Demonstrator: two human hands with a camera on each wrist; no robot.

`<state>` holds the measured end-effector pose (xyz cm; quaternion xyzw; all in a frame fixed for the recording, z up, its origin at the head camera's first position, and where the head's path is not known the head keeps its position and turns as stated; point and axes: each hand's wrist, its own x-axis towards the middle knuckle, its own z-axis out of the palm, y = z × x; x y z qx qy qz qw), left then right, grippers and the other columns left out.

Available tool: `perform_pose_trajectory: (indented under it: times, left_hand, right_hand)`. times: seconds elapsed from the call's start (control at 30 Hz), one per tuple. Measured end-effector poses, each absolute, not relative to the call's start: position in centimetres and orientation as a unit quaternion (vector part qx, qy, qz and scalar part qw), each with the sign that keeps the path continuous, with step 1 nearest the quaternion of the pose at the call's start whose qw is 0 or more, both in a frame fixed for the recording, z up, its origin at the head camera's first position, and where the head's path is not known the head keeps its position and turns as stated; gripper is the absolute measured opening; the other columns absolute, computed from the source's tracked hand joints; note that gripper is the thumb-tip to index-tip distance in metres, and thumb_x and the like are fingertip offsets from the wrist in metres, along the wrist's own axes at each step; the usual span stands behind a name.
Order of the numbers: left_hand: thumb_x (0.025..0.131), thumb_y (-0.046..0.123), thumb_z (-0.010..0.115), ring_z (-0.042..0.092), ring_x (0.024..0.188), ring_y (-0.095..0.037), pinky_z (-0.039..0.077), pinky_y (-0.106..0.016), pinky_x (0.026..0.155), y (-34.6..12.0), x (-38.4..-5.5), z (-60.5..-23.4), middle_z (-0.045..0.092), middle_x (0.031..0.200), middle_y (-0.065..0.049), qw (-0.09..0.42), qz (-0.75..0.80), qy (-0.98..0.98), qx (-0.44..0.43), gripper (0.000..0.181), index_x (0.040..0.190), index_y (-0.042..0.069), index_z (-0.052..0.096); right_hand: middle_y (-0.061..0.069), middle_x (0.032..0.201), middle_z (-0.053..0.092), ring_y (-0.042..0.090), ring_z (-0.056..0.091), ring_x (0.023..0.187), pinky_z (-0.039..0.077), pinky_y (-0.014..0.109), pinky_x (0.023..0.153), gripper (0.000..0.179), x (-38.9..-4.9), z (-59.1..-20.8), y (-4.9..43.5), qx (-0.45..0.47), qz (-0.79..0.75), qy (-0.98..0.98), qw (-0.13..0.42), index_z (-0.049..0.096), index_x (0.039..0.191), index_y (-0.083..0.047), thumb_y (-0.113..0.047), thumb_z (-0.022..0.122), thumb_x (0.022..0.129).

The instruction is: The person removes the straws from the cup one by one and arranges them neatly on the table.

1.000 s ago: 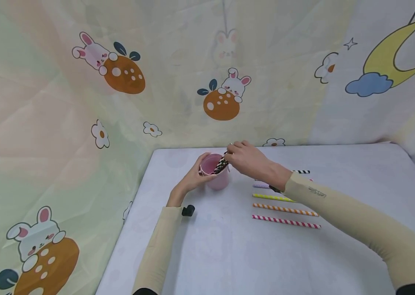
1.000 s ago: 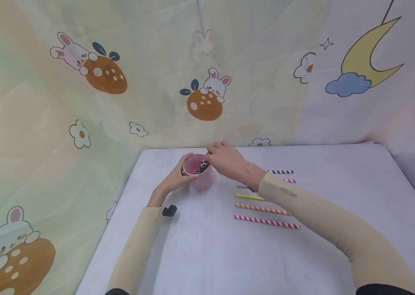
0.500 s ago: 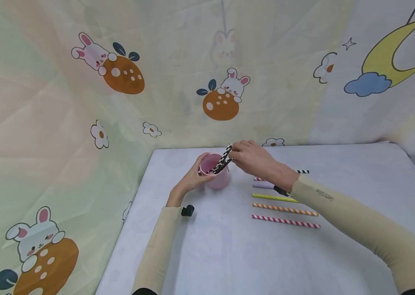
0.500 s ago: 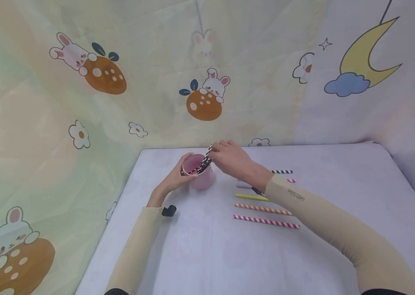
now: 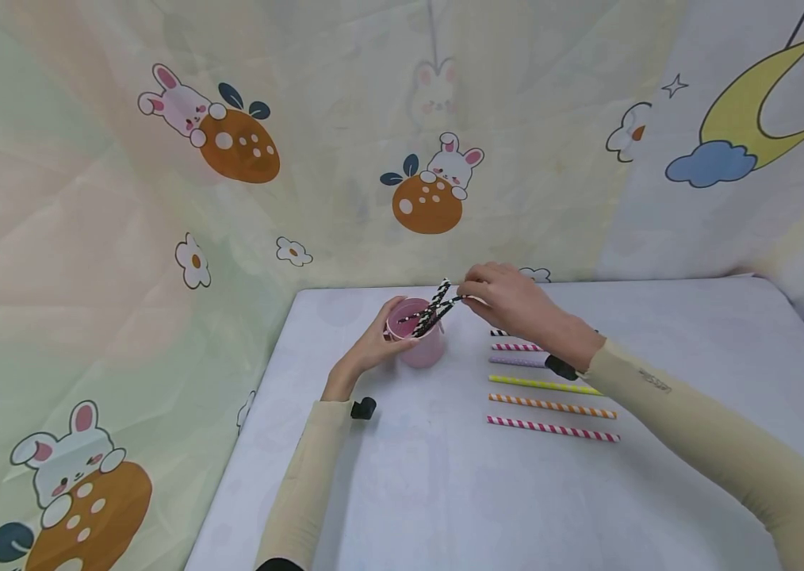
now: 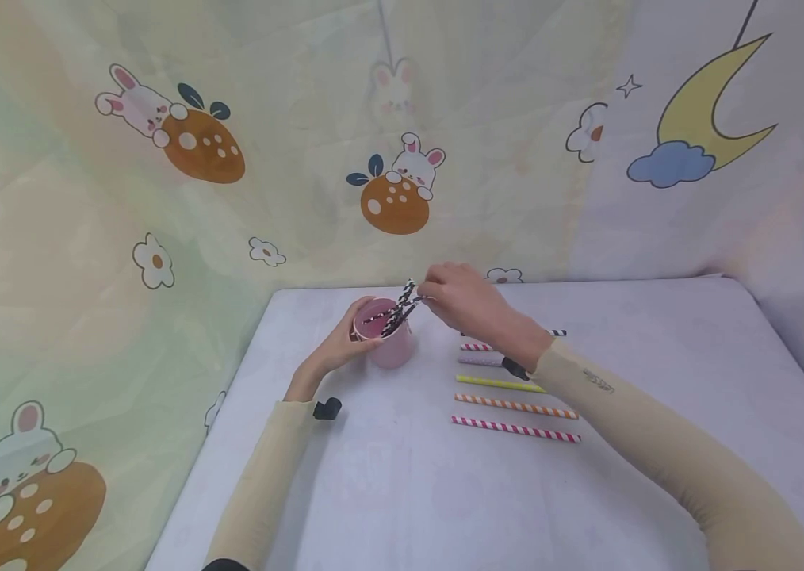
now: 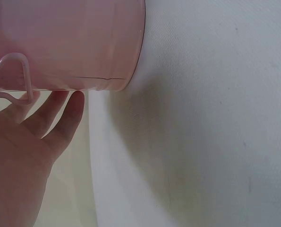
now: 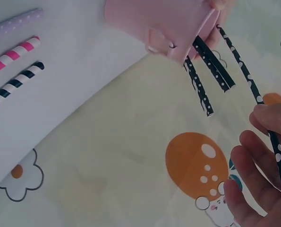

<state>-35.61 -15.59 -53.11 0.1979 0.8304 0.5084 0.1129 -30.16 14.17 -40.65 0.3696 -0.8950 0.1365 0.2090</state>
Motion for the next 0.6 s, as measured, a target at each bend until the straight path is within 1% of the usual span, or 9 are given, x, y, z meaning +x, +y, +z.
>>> perform_pose_trajectory:
  times: [0.23, 0.47, 0.6]
  left_hand:
    - [0.085, 0.034, 0.081, 0.045, 0.138, -0.023, 0.039, -0.05, 0.114, -15.7, -35.7, -53.2, 0.042, 0.153, 0.002, 0.112, 0.511, 0.829, 0.199, 0.09, 0.154, 0.042, 0.025]
    - [0.083, 0.041, 0.082, 0.045, 0.138, -0.022, 0.04, -0.05, 0.113, -15.7, -35.7, -53.4, 0.042, 0.152, 0.005, 0.113, 0.504, 0.835, 0.19, 0.09, 0.153, 0.046, 0.025]
    - [0.082, 0.042, 0.082, 0.045, 0.138, -0.022, 0.04, -0.051, 0.113, -15.7, -35.7, -53.4, 0.043, 0.151, 0.004, 0.111, 0.504, 0.834, 0.193, 0.09, 0.153, 0.046, 0.025]
  right_hand:
    - [0.003, 0.101, 0.067, 0.022, 0.062, 0.094, 0.053, 0.041, 0.087, 0.018, -30.1, -41.2, 15.9, 0.363, 0.174, -0.892, 0.208, 0.075, 0.108, -0.014, -0.016, 0.076, 0.09]
    - [0.003, 0.1, 0.066, 0.021, 0.061, 0.093, 0.053, 0.041, 0.083, 0.02, -29.8, -41.6, 17.8, 0.347, 0.199, -0.89, 0.219, 0.075, 0.108, -0.013, -0.014, 0.078, 0.088]
    - [0.004, 0.101, 0.066, 0.022, 0.061, 0.094, 0.055, 0.04, 0.083, 0.022, -29.5, -41.5, 18.9, 0.327, 0.205, -0.895, 0.225, 0.075, 0.108, -0.012, -0.012, 0.08, 0.086]
